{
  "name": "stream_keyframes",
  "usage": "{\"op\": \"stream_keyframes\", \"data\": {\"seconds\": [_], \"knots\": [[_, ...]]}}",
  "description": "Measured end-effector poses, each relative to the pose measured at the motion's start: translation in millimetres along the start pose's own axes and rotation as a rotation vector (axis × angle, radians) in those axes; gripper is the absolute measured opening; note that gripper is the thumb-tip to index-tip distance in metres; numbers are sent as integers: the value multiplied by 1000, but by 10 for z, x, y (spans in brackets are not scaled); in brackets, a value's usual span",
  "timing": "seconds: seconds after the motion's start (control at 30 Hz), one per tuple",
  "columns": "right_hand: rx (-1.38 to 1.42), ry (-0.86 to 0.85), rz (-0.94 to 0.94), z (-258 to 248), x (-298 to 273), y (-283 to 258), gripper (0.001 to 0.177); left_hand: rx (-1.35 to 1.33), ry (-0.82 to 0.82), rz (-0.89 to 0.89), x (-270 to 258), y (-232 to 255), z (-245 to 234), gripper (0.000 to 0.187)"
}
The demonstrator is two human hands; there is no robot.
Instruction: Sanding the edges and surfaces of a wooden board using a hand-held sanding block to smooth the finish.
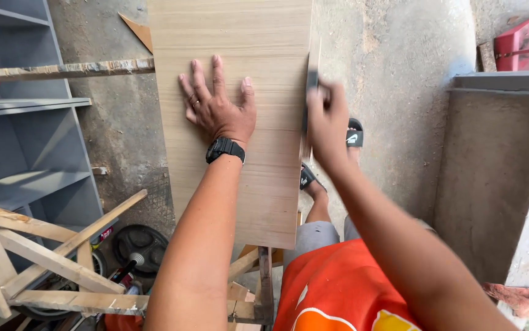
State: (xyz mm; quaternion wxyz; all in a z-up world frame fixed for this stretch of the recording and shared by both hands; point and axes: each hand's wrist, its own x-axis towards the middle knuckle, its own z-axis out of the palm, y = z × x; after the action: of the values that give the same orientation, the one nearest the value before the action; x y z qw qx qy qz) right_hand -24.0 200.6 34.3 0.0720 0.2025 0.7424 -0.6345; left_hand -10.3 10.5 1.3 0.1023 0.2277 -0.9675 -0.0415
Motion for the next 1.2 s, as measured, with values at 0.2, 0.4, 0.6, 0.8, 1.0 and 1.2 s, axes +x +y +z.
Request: {"op": "stream_keyframes", "data": {"seconds": [0.2,0.4,0.6,0.8,1.0,1.2], "knots": [[-60,63,-134,84,479,176,19,11,1,-18,-17,-10,73,78],[-46,28,-173,-57,-164,215,28,-4,24,-14,36,-1,111,76],[-13,38,-132,-86,-360,623,20,5,43,4,49,-13,99,75],[192,48,-142,87,445,168,15,8,45,3,-20,-4,101,75],[-59,-17,-138,-342,-1618,983,24,-6,17,-4,-2,-56,68,76],[-87,-9,-196,-67,-317,400,12,-5,37,-7,4,-18,100,75]]}}
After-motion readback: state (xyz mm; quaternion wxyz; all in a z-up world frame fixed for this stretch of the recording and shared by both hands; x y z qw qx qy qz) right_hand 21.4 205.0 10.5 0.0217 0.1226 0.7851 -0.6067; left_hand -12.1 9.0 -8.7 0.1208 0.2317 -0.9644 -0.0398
